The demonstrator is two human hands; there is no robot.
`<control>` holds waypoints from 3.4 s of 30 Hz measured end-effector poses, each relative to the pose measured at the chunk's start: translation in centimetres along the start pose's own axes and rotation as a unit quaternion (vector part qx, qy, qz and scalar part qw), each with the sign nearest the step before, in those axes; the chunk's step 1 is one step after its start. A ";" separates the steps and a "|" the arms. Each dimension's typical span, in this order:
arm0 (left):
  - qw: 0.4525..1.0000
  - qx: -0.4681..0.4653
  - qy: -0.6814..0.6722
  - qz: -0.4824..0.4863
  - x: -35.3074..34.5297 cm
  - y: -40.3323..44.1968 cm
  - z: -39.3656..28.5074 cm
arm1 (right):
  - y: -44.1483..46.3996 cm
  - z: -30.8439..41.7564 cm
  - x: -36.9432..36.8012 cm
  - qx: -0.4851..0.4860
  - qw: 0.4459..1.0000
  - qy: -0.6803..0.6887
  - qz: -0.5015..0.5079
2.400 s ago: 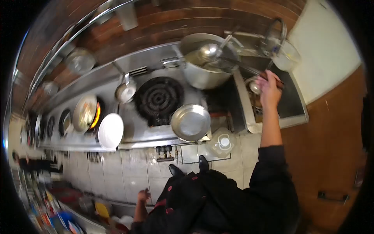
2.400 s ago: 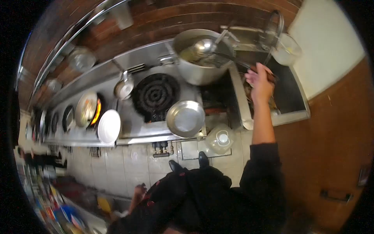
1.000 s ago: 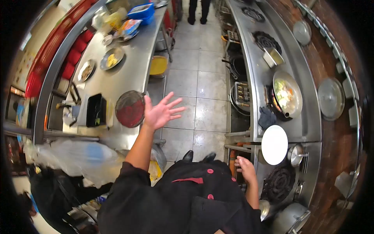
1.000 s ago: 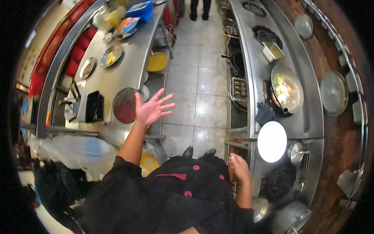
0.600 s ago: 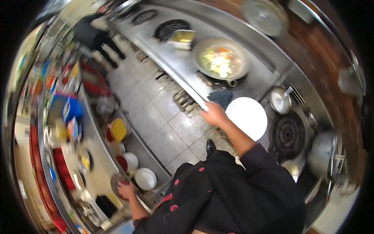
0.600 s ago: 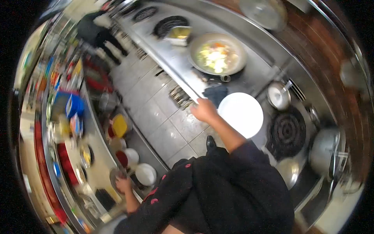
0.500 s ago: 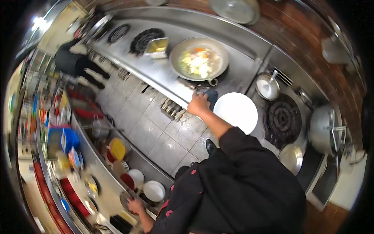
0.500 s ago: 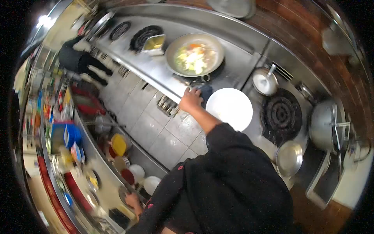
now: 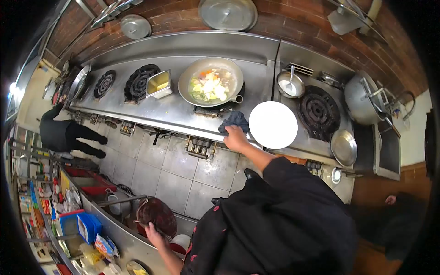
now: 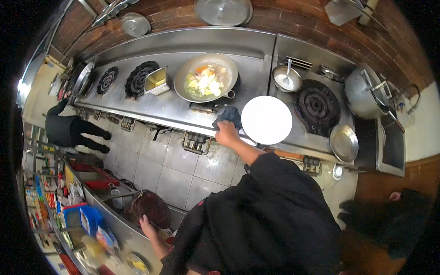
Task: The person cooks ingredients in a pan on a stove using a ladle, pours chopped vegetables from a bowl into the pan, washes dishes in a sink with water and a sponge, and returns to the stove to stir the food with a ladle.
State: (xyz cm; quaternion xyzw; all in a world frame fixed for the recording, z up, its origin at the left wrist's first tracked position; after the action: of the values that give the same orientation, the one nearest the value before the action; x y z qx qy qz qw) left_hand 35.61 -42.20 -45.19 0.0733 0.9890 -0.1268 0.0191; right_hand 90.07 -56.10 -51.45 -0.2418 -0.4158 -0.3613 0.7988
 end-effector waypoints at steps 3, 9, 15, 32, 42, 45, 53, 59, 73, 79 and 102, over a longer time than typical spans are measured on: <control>0.990 0.031 0.066 0.122 -1.9 3.1 3.4 | -5.9 -3.3 0.7 -0.010 0.988 0.153 -0.021; 0.953 0.081 0.194 0.219 -4.8 5.7 8.1 | -14.2 -17.8 5.2 -0.260 0.944 0.105 -0.173; 0.943 0.087 0.207 0.246 -7.4 6.8 9.1 | -12.9 -11.8 15.1 -0.086 0.964 -0.189 -0.165; 0.659 0.143 0.703 -0.227 16.3 -9.0 -1.7 | -4.2 -15.3 18.0 -0.047 0.829 0.512 0.220; 0.637 0.232 0.727 -0.108 14.8 -7.9 0.7 | -15.5 -14.2 23.0 0.019 0.757 0.638 0.142; 0.778 -0.099 0.620 0.011 6.1 -3.4 -0.9 | -20.6 -15.6 25.2 0.041 0.739 0.669 0.073; 0.766 -0.132 0.395 0.489 -26.5 -14.5 6.8 | -34.4 -23.9 29.4 0.130 0.612 0.777 -0.067; 0.670 -0.097 0.165 0.718 -44.6 -38.2 5.2 | -43.2 -31.5 32.7 0.239 0.499 0.828 -0.092; 0.465 0.281 -0.027 0.839 -63.1 -75.1 15.1 | -56.7 -58.4 41.2 0.124 0.424 0.877 -0.190; 0.561 0.193 0.017 0.805 -73.6 -77.3 16.4 | -52.6 -70.1 46.5 -0.067 0.653 0.714 -0.244; 0.750 0.251 0.231 0.566 -127.4 -94.0 41.4 | -22.9 -125.2 90.7 -0.228 0.921 -0.316 0.015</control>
State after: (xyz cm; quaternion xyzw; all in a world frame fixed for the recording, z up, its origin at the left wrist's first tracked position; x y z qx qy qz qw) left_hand 148.27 -160.59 -54.76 0.6493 0.6731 -0.3156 -0.1603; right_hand 169.22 -190.49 -40.67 -0.5249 -0.5491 -0.3395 0.5547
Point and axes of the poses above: each hand's wrist, its own y-axis towards the middle knuckle, its own x-axis out of the back of the hand, z = x × y, the point moved 9 cm from there along y, towards the middle knuckle, and after that the axes turned 6 degrees about z, right-handed, at the moved point
